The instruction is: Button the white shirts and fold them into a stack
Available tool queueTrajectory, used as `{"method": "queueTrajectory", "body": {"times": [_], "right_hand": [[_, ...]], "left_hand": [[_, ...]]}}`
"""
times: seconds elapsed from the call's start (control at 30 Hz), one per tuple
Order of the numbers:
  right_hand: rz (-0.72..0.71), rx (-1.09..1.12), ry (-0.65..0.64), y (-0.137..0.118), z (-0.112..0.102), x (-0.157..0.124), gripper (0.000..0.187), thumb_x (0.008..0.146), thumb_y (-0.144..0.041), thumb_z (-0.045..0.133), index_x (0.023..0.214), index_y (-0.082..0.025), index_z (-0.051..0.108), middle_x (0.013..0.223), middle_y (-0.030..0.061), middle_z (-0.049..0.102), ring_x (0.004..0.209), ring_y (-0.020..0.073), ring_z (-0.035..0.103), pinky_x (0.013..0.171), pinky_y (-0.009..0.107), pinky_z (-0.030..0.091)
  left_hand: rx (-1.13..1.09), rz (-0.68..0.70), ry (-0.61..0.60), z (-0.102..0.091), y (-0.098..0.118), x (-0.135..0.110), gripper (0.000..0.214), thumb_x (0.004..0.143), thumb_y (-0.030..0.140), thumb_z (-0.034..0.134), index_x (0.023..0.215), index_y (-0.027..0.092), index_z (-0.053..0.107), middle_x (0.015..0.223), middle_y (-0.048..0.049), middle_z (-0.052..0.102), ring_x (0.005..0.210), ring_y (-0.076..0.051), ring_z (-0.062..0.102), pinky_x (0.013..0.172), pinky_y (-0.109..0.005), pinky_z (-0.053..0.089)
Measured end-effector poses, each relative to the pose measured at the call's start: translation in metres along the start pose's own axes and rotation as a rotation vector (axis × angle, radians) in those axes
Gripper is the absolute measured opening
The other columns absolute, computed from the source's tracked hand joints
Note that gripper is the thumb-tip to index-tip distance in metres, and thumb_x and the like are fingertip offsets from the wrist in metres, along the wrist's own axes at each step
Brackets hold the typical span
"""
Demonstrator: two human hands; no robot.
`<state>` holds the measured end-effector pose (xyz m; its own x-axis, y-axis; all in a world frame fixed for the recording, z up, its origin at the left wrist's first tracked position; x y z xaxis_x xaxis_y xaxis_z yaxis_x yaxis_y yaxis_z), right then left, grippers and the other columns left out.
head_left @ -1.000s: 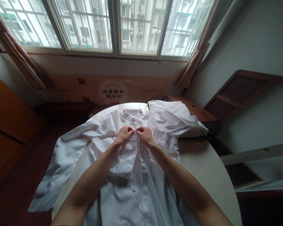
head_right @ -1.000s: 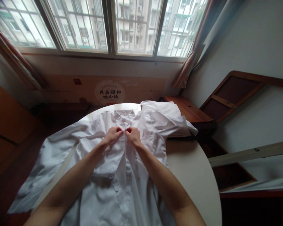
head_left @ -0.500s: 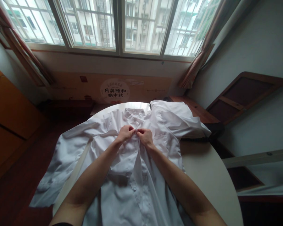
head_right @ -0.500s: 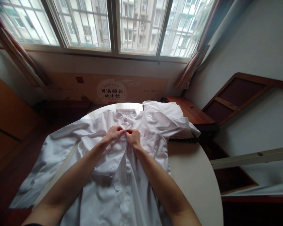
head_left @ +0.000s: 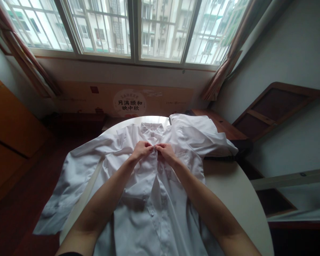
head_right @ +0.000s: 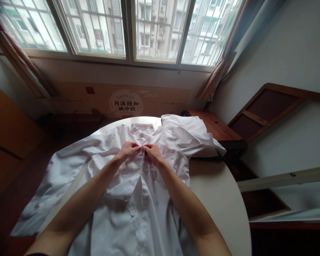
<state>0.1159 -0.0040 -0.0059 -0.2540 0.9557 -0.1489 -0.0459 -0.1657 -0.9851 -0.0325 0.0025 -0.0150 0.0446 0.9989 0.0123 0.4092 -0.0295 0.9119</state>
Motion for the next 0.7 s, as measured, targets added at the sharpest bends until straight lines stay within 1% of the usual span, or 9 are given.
{"method": "queueTrajectory", "body": {"times": [0.13, 0.2, 0.3, 0.4, 0.5, 0.6, 0.7], "right_hand": [[-0.011, -0.005, -0.007, 0.001, 0.0, 0.001, 0.019, 0.065, -0.03, 0.066, 0.077, -0.016, 0.071, 0.071, 0.0034, 0.071, 0.06, 0.0128, 0.062, 0.058, 0.023, 0.049], [-0.022, -0.067, 0.024, 0.004, 0.0, 0.002, 0.021, 0.066, -0.03, 0.065, 0.08, -0.015, 0.072, 0.072, 0.0036, 0.071, 0.059, 0.0132, 0.062, 0.056, 0.023, 0.048], [-0.107, -0.269, 0.142, 0.002, 0.0, 0.002, 0.022, 0.069, -0.03, 0.062, 0.081, -0.016, 0.073, 0.068, 0.0031, 0.071, 0.056, 0.014, 0.062, 0.052, 0.023, 0.045], [-0.242, -0.54, 0.254, -0.01, 0.005, -0.003, 0.017, 0.07, -0.029, 0.063, 0.076, -0.019, 0.075, 0.07, 0.0029, 0.073, 0.064, 0.0168, 0.065, 0.061, 0.024, 0.047], [-0.3, -0.776, 0.328, -0.02, 0.012, -0.011, 0.014, 0.074, -0.029, 0.063, 0.074, -0.021, 0.075, 0.074, 0.0042, 0.074, 0.072, 0.019, 0.067, 0.069, 0.025, 0.046], [-0.335, -0.907, 0.36, -0.022, 0.018, -0.017, 0.015, 0.078, -0.029, 0.062, 0.078, -0.021, 0.075, 0.08, 0.0065, 0.074, 0.076, 0.0205, 0.067, 0.071, 0.026, 0.043], [-0.34, -0.945, 0.384, -0.017, 0.021, -0.02, 0.015, 0.079, -0.028, 0.061, 0.078, -0.019, 0.073, 0.081, 0.0083, 0.074, 0.076, 0.0215, 0.066, 0.071, 0.027, 0.042]], "left_hand": [[0.125, -0.021, 0.065, -0.003, 0.008, -0.003, 0.024, 0.069, 0.036, 0.063, 0.071, 0.014, 0.073, 0.062, -0.0029, 0.066, 0.06, -0.013, 0.057, 0.05, -0.019, 0.034], [0.167, -0.034, 0.091, -0.004, 0.013, -0.006, 0.022, 0.069, 0.035, 0.063, 0.071, 0.015, 0.074, 0.063, -0.0034, 0.067, 0.061, -0.014, 0.059, 0.05, -0.02, 0.035], [0.156, -0.029, 0.107, -0.003, 0.014, -0.009, 0.021, 0.069, 0.033, 0.063, 0.071, 0.015, 0.074, 0.061, -0.0034, 0.067, 0.059, -0.013, 0.058, 0.05, -0.02, 0.034], [0.062, -0.059, 0.089, 0.001, 0.009, -0.009, 0.02, 0.07, 0.029, 0.06, 0.071, 0.014, 0.073, 0.059, -0.0026, 0.065, 0.054, -0.011, 0.054, 0.048, -0.02, 0.033], [0.022, -0.083, 0.08, 0.003, 0.006, -0.007, 0.022, 0.071, 0.029, 0.058, 0.062, 0.012, 0.07, 0.052, -0.0017, 0.059, 0.048, -0.009, 0.048, 0.044, -0.02, 0.03], [0.039, -0.034, 0.114, 0.003, 0.009, -0.006, 0.028, 0.072, 0.034, 0.058, 0.058, 0.011, 0.067, 0.052, -0.002, 0.058, 0.049, -0.01, 0.049, 0.044, -0.02, 0.029], [0.089, 0.0, 0.14, 0.004, 0.014, -0.01, 0.027, 0.075, 0.033, 0.056, 0.062, 0.012, 0.067, 0.057, -0.0029, 0.061, 0.054, -0.011, 0.053, 0.047, -0.02, 0.032]]}}
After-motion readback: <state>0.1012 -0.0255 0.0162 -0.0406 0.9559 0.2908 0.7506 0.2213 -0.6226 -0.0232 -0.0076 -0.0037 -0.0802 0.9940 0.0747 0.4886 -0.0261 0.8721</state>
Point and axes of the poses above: each hand's wrist, its own x-axis towards the middle knuckle, its own z-axis out of the palm, y = z × x, the point moved 3 cm from there along x, towards the middle knuckle
